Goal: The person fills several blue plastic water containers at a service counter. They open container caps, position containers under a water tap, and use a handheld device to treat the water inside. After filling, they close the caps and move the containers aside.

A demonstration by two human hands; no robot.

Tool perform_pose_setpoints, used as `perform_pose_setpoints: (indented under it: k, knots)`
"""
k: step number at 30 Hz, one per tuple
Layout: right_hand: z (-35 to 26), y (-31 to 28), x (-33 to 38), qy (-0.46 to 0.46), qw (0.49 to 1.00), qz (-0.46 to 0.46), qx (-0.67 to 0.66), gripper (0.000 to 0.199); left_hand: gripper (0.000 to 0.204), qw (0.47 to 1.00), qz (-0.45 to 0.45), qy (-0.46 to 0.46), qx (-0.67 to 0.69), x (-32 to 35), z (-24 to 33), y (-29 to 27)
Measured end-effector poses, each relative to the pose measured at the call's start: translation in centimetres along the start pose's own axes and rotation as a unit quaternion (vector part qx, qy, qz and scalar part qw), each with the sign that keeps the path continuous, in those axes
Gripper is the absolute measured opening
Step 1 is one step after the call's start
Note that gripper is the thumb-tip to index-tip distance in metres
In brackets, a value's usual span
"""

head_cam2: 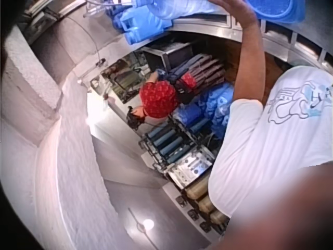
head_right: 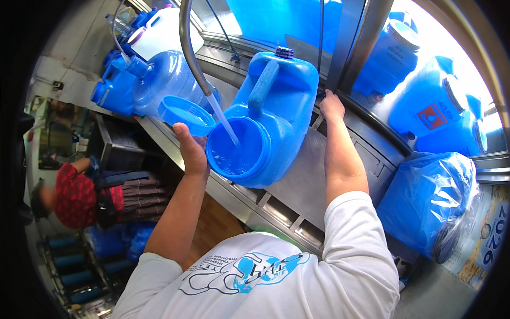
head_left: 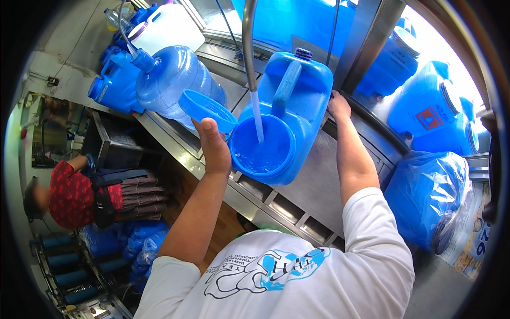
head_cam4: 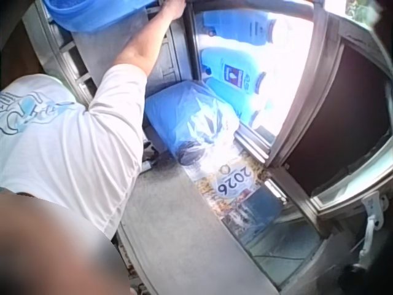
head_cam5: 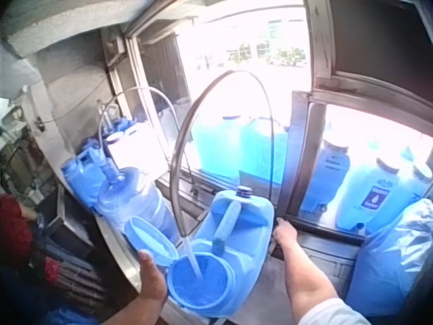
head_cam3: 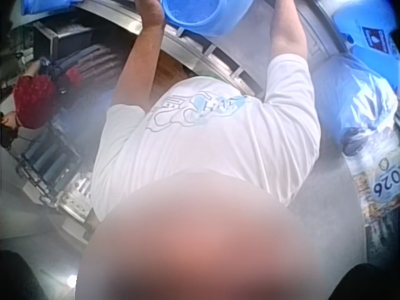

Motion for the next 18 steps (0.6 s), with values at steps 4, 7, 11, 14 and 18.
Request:
perform_pose_setpoints:
  k: [4,7,11,14,18]
  knots:
    - [0.05,0.07,0.14,0.001,1.000,0.000,0.002,0.045,0.115,1.000,0.001,0.001,-0.002,0.09,0.18,0.07]
    - [0.13,0.10,0.18,0.002,1.000,0.000,0.000,0.045,0.115,1.000,0.001,0.002,-0.002,0.03,0.01,-0.04]
    - [0.32,0.03,0.34,0.007,1.000,-0.005,0.004,0.046,0.114,1.000,0.004,-0.005,-0.006,-0.02,-0.36,-0.26]
    - [0.54,-0.11,0.54,0.017,1.000,-0.014,-0.004,0.048,0.114,1.000,0.001,-0.005,-0.001,-0.14,-0.37,-0.32]
    - [0.88,-0.24,0.94,0.031,0.999,-0.030,0.004,0.051,0.115,1.000,-0.005,-0.003,0.010,-0.08,-0.03,0.00]
Point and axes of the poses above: each hand's wrist, its own x-axis away from the middle knuckle, its own y-axis out of the palm, z = x × y, the point moved 6 cm from there along -x, towards the middle knuckle, and after that the axes turned 5 degrees about -x, right-handed, at the moved point
